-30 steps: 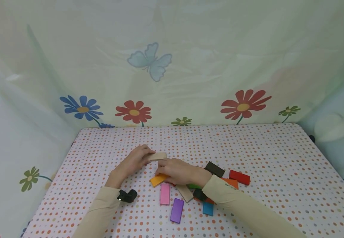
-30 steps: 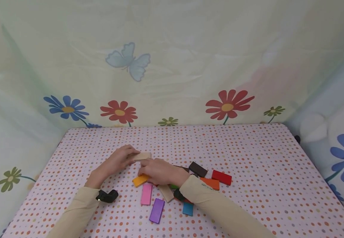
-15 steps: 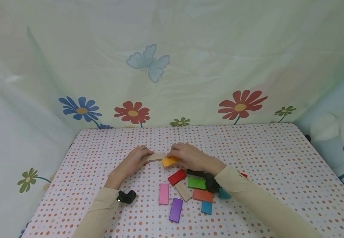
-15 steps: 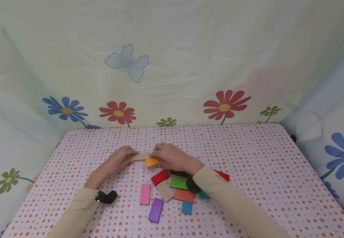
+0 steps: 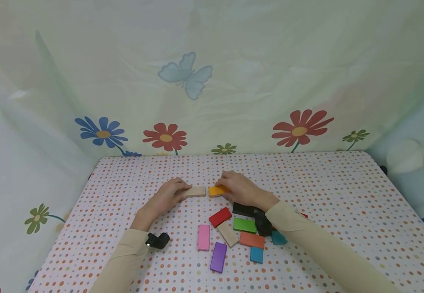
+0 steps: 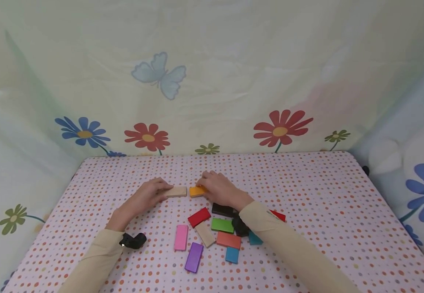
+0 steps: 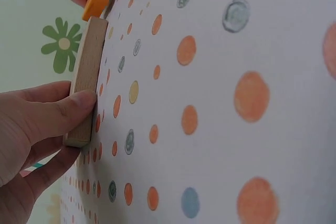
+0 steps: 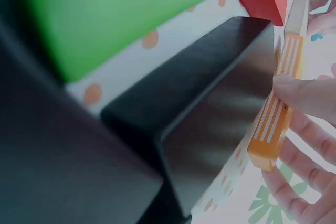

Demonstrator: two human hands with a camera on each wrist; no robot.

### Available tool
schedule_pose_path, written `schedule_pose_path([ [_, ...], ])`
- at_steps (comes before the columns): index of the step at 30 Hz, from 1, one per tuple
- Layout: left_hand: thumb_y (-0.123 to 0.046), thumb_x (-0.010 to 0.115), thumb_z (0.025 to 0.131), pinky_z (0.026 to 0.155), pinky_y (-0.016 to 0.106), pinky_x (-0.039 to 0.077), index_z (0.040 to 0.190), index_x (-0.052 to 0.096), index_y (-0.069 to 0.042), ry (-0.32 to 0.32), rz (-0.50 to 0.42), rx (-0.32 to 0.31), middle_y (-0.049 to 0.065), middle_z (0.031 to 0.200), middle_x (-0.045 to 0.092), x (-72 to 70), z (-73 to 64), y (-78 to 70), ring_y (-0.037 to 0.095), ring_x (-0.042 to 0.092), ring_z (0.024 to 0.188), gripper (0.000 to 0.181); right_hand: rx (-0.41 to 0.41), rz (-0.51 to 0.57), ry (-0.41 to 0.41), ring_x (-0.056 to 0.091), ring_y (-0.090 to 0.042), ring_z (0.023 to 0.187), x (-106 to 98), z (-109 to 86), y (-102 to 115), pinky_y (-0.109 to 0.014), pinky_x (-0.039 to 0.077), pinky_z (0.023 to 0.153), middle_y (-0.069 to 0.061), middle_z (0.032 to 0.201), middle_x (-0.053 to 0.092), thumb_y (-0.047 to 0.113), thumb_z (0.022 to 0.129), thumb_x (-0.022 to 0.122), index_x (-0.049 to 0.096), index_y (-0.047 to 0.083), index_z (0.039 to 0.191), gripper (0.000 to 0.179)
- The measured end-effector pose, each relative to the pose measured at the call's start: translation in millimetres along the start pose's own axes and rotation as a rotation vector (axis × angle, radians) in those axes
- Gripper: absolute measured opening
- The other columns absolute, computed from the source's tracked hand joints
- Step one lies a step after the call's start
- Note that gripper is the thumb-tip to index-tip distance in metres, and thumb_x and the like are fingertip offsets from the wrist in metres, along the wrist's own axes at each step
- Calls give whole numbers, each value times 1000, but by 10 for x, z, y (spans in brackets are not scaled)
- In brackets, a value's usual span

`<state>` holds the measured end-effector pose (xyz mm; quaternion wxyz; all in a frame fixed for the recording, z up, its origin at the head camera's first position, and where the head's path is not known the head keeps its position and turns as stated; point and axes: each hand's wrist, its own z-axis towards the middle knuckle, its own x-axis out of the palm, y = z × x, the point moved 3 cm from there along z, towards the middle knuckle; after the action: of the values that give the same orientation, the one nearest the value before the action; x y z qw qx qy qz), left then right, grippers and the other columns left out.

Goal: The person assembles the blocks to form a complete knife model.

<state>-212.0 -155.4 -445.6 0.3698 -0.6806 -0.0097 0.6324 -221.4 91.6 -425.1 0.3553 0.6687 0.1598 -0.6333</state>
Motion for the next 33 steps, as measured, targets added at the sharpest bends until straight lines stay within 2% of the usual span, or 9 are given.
schedule_pose_path([
  [4,-2,75,95,102,47,52,131,72,-2,-2,-1,3,14,129,67,-2,-9,6,31,63,118,36,27,11,-20,60,-22,96,38,35,17,-37,56,87,-8,107,65,8,92,81,75,3,121,30],
  [12,-2,75,95,98,45,54,131,72,-1,-5,-13,7,13,126,68,3,-3,20,29,63,115,36,54,21,-5,58,-21,91,70,89,42,-34,55,81,-8,106,64,8,93,81,75,2,122,31],
  [18,-2,74,96,99,45,54,131,72,-1,9,9,15,13,127,68,-6,12,8,30,63,116,35,74,27,18,59,-22,94,68,106,46,-36,55,85,-9,109,64,10,93,81,74,3,123,32],
  [22,-2,74,96,102,45,53,132,72,-1,27,24,-5,14,130,67,-22,19,-24,30,62,119,36,80,42,30,59,-24,98,47,100,47,-39,56,89,-10,113,65,12,93,81,74,3,125,33],
  [28,-10,77,97,104,43,52,132,72,-1,48,55,-45,13,131,67,-8,50,-61,27,62,118,37,80,79,18,58,-26,103,-24,16,68,-44,53,92,-11,117,62,14,94,80,69,3,132,41],
  [33,-15,80,95,101,42,53,129,73,-1,37,72,-40,11,124,69,13,80,-86,25,62,111,37,50,112,-14,57,-25,103,-154,-130,133,-42,53,91,-14,120,60,12,95,78,66,3,136,44],
])
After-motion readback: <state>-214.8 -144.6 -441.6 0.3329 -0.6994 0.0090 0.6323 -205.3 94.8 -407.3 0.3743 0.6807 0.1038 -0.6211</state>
